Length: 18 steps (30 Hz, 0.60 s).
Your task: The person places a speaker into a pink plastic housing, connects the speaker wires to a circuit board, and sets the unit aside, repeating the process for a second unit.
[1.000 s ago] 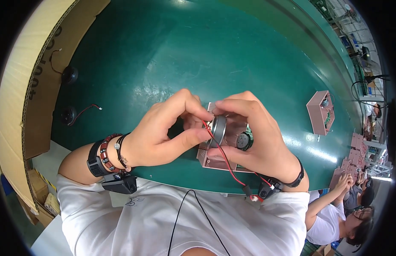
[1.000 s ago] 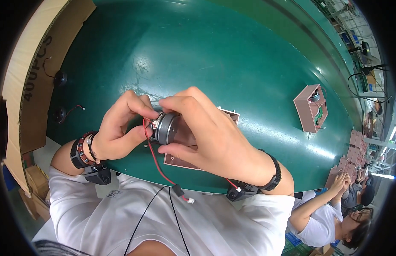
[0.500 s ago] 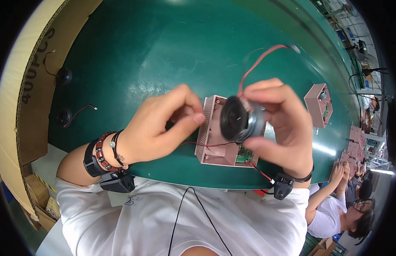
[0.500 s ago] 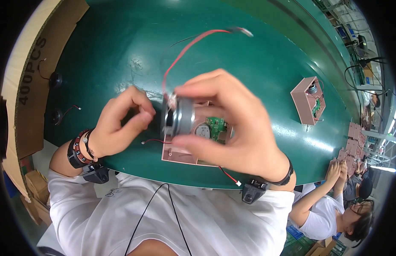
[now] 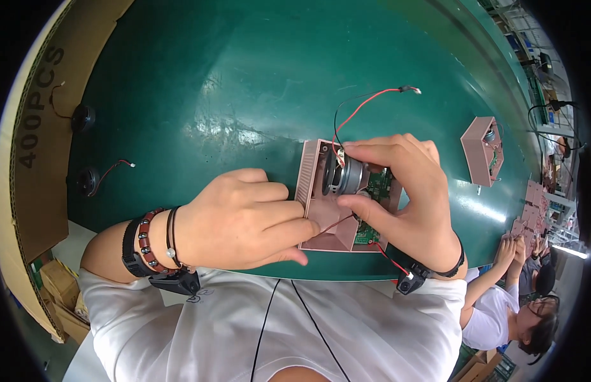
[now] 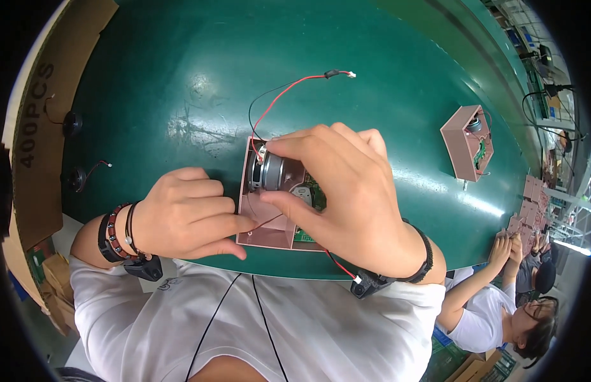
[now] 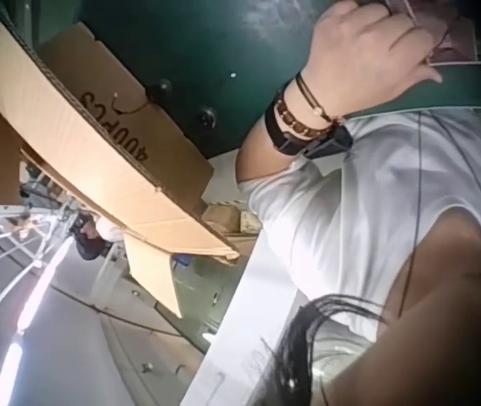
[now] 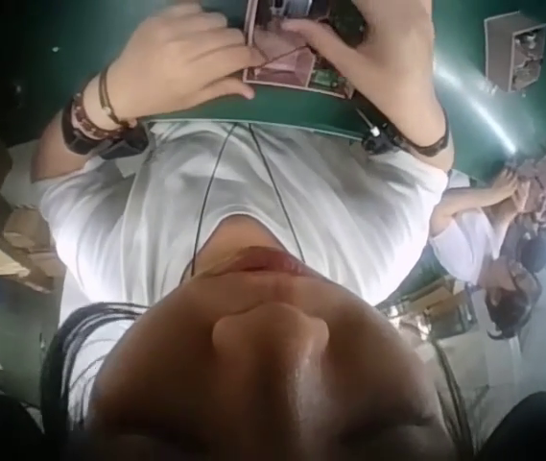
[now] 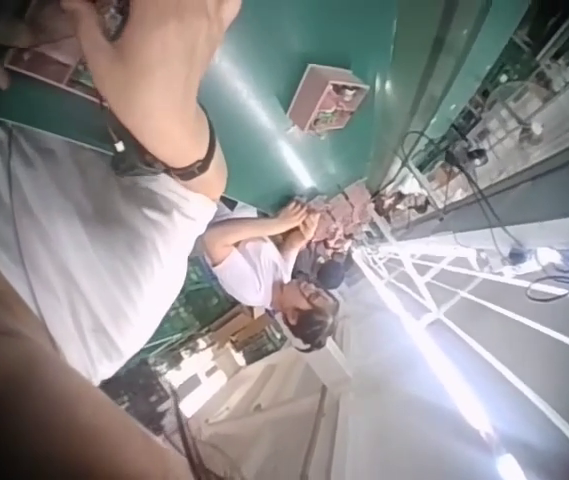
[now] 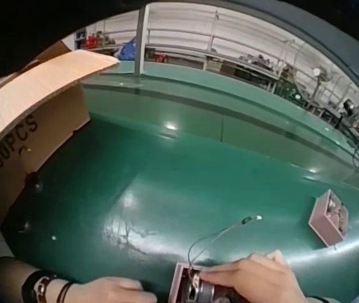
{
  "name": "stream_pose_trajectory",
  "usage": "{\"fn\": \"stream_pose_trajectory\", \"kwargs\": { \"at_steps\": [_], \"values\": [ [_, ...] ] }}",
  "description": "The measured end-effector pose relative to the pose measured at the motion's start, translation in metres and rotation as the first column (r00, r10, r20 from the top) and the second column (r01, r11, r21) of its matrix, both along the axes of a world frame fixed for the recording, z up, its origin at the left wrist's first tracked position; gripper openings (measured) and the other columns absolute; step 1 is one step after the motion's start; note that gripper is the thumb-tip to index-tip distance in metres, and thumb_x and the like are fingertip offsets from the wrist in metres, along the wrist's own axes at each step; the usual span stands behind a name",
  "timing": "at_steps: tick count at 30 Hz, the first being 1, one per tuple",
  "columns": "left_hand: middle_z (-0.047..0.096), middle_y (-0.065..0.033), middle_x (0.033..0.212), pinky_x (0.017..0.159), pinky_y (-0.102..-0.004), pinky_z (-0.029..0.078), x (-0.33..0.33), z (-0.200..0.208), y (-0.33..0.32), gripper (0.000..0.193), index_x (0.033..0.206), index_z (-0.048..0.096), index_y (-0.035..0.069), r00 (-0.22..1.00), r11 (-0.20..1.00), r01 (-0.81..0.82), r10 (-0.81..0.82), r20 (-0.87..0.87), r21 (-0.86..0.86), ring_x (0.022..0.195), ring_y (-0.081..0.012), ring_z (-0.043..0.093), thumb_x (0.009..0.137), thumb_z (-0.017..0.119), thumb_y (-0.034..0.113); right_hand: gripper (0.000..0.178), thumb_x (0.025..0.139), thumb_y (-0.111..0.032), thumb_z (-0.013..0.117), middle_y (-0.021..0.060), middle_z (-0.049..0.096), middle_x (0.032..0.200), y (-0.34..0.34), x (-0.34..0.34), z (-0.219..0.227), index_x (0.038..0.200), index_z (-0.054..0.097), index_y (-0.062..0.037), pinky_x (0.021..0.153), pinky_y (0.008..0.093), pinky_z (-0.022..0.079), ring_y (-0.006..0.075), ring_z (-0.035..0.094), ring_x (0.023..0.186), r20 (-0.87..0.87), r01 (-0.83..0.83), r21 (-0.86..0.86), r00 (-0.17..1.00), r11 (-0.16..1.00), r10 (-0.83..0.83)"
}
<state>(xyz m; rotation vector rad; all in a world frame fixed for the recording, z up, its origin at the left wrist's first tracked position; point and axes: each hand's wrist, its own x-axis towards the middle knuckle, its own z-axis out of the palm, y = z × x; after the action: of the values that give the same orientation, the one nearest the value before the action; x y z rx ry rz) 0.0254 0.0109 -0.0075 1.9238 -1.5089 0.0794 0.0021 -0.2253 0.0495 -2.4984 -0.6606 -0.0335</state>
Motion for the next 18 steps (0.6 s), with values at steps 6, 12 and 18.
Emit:
{"fn": "stream_pose_trajectory", "kwargs": {
  "at_steps": [6, 12, 18],
  "values": [
    [0.043, 0.0045, 0.064, 0.049, -0.0277, 0.031, -0.0027, -0.0028, -0.0016, 0.025, 0.088, 0.07, 0.013, 0.999, 1.0, 0.006, -0.005, 0.033, -0.03, 0.055, -0.0126, 0.042, 0.075, 0.075, 0.034, 0.041, 0.065, -0.017, 0.08, 0.0012, 0.067, 0.098, 0.0036, -0.0065, -0.0072, 0.1, 0.064, -0.0049, 0.071, 0.0326, 0.033, 0.0184, 0.057, 0.078, 0.134, -0.044, 0.037, 0.99, 0.998, 0.039],
    [0.043, 0.0045, 0.064, 0.049, -0.0275, 0.03, -0.0032, -0.0019, -0.0042, 0.023, 0.088, 0.07, 0.013, 0.997, 0.999, -0.006, 0.009, 0.073, -0.033, 0.054, -0.0123, 0.041, 0.074, 0.077, 0.03, 0.038, 0.067, -0.019, 0.079, 0.0019, 0.068, 0.102, 0.0051, -0.0079, -0.01, 0.099, 0.064, -0.0046, 0.071, 0.0332, 0.032, 0.0187, 0.056, 0.08, 0.15, -0.016, -0.055, 0.988, 0.998, 0.024],
    [0.043, 0.0046, 0.064, 0.049, -0.0277, 0.031, -0.0038, -0.0037, -0.005, 0.023, 0.088, 0.07, 0.014, 0.997, 0.999, -0.01, 0.012, 0.075, -0.031, 0.054, -0.0125, 0.04, 0.073, 0.078, 0.029, 0.037, 0.071, -0.022, 0.079, 0.0038, 0.07, 0.109, 0.0037, -0.0086, -0.0093, 0.099, 0.064, -0.0038, 0.078, 0.033, 0.032, 0.0188, 0.058, 0.086, 0.181, -0.01, -0.127, 0.983, 0.992, 0.033]
  ]
}}
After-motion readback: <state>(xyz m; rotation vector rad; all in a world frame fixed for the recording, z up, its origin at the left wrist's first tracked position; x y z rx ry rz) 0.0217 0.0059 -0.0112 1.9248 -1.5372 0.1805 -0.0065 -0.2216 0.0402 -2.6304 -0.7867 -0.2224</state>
